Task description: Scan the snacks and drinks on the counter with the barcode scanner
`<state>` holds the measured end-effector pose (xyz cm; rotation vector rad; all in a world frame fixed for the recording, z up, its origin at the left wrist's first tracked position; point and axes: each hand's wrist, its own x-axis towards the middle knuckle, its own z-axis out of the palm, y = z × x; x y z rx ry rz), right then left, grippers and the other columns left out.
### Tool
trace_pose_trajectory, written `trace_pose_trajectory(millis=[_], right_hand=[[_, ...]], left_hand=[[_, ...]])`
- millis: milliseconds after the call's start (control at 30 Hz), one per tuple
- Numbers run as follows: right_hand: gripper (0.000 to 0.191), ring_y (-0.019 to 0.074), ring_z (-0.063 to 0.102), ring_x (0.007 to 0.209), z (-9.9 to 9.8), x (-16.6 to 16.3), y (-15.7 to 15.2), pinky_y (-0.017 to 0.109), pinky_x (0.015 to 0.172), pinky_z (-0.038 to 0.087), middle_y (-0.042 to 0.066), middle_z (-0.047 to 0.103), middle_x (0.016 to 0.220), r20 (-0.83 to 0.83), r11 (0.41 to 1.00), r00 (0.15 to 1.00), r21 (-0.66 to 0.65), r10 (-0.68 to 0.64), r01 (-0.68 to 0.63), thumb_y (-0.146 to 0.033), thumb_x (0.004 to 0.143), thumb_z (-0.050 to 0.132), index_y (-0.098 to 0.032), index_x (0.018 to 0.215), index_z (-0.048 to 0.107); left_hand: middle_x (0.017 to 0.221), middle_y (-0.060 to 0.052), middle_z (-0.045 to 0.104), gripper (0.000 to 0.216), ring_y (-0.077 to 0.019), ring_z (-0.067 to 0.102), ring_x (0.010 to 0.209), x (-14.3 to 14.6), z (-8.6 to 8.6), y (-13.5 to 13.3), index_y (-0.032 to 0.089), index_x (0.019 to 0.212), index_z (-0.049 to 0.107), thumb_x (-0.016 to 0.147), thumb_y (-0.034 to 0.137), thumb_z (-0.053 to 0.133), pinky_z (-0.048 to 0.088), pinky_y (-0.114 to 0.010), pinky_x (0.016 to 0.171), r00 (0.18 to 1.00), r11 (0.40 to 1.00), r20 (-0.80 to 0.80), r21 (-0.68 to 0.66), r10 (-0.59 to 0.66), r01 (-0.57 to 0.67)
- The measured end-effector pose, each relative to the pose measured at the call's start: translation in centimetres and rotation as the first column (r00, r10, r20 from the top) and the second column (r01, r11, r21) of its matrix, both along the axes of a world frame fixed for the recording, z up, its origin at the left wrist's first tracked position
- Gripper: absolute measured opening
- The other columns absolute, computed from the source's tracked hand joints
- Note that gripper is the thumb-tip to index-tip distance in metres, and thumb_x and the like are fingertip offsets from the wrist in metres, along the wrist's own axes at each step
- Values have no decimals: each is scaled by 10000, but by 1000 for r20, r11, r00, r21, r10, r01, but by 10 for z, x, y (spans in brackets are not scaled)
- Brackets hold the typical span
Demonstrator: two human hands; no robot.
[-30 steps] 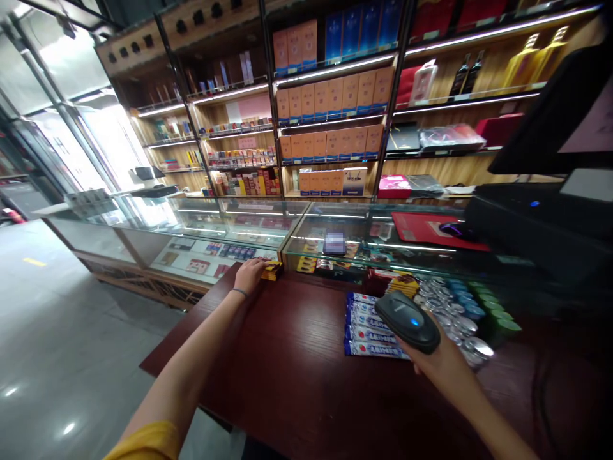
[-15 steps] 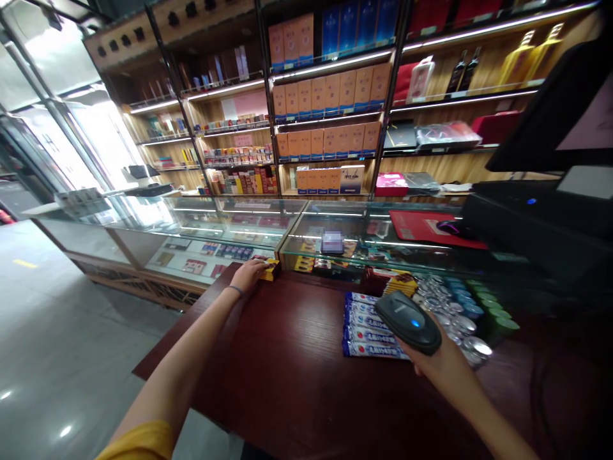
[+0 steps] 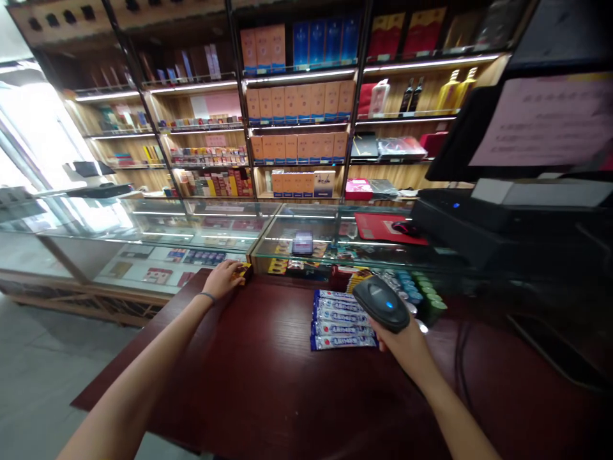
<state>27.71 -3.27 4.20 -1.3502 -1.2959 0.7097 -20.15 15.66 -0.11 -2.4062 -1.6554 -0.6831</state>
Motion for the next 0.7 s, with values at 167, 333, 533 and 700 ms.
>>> trace_pose_trajectory(millis=[167, 333, 533, 700], right_hand=[[400, 163, 529, 395, 8, 18, 2, 301, 426, 468, -52, 585, 525, -62, 997, 997, 43, -54, 56, -556, 771, 768, -239, 951, 603], [317, 151, 506, 381, 14, 35, 3, 284, 394, 435, -42, 582, 530, -149, 991, 983, 61, -108, 118, -518, 802, 740, -259, 865, 570], [317, 139, 482, 369, 14, 55, 8, 279, 394, 420, -45, 565, 509, -228, 986, 964, 58, -136, 153, -509, 804, 737, -260, 791, 540], [299, 141, 488, 380, 20, 61, 6, 282, 413, 422, -34, 565, 501, -204, 987, 971, 67, -129, 145, -502, 835, 698, -256, 745, 554]], left_hand=[[1226, -132, 639, 395, -312, 598, 1182, 68, 9, -10, 214, 1297, 624, 960, 414, 581, 485, -477, 1065, 986, 985, 140, 160, -86, 63], [1251, -119, 629, 323, -290, 580, 1212, 178, 23, -24, 231, 1288, 632, 988, 281, 524, 467, -464, 1102, 934, 954, 238, 202, -267, 221], [1374, -140, 588, 417, -316, 531, 1324, 290, 17, -34, 246, 1318, 638, 922, 139, 563, 418, -519, 1161, 832, 907, 361, 157, -422, 392], [1427, -137, 593, 462, -321, 485, 1408, 345, 8, -34, 285, 1324, 648, 912, 103, 547, 338, -558, 1209, 747, 851, 424, 132, -512, 508]])
